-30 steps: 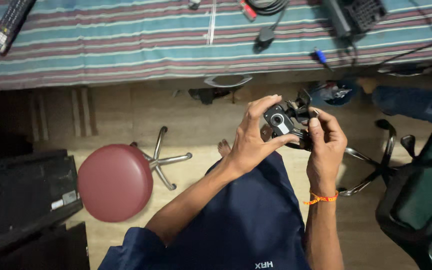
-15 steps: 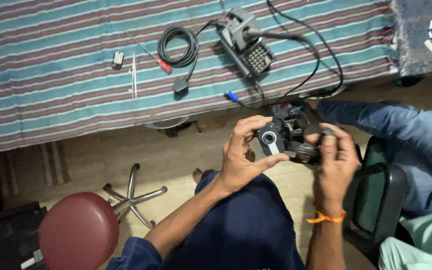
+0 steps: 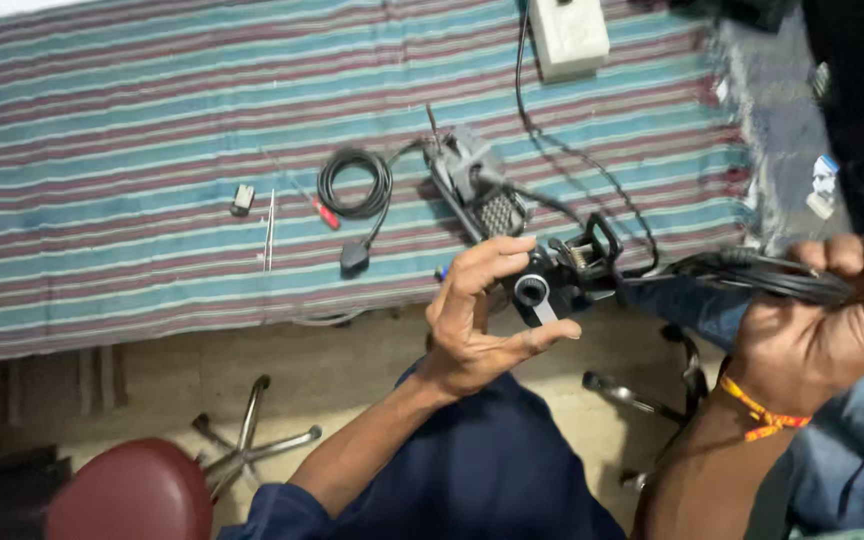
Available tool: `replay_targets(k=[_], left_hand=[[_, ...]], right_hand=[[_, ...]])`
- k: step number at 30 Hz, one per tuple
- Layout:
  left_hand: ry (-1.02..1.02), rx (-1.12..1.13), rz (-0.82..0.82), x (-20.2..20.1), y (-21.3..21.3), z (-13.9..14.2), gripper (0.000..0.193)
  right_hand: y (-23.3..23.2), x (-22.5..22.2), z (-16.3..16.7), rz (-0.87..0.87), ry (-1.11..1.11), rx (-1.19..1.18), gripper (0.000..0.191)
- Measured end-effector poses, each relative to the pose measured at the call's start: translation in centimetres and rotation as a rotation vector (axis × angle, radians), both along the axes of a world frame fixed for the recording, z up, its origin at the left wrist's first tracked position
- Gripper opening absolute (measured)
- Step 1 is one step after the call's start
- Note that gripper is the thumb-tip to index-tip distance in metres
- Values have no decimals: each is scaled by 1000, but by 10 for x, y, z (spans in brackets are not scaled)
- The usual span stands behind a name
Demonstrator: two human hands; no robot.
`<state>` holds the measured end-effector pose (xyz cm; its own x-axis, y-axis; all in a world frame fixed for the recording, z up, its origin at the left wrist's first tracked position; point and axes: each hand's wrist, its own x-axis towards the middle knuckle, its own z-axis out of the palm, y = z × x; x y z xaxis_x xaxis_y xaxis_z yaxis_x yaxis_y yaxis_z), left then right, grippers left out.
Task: The person takes a small camera with a mounting bracket from a tool drawer, opens its casing, and uses a screwdriver to work on the internal board and wiring. They then plug the camera's power cable into a power strip and hold the camera as its light turns on.
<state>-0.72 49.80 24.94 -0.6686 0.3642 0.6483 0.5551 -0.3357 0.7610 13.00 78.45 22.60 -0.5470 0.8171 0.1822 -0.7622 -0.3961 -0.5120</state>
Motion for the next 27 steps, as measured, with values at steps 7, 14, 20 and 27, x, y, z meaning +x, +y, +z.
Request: replay_targets(k=[7,14,20,27], left_hand=[[116,-125,217,-80,46,14,73],[211,-264,205,-178,116,-7,70],[331,-532,143,-242,170,-42,81],[165,-508,186,-291,197,-70,83]], right_hand=[[15,-135,69,-184,-556,748,32],[70,-270,54,-23,-787,1127,23],[134,-377,-10,136,-741,1047,20],[152,-422,-24,134,-861,1230,21]])
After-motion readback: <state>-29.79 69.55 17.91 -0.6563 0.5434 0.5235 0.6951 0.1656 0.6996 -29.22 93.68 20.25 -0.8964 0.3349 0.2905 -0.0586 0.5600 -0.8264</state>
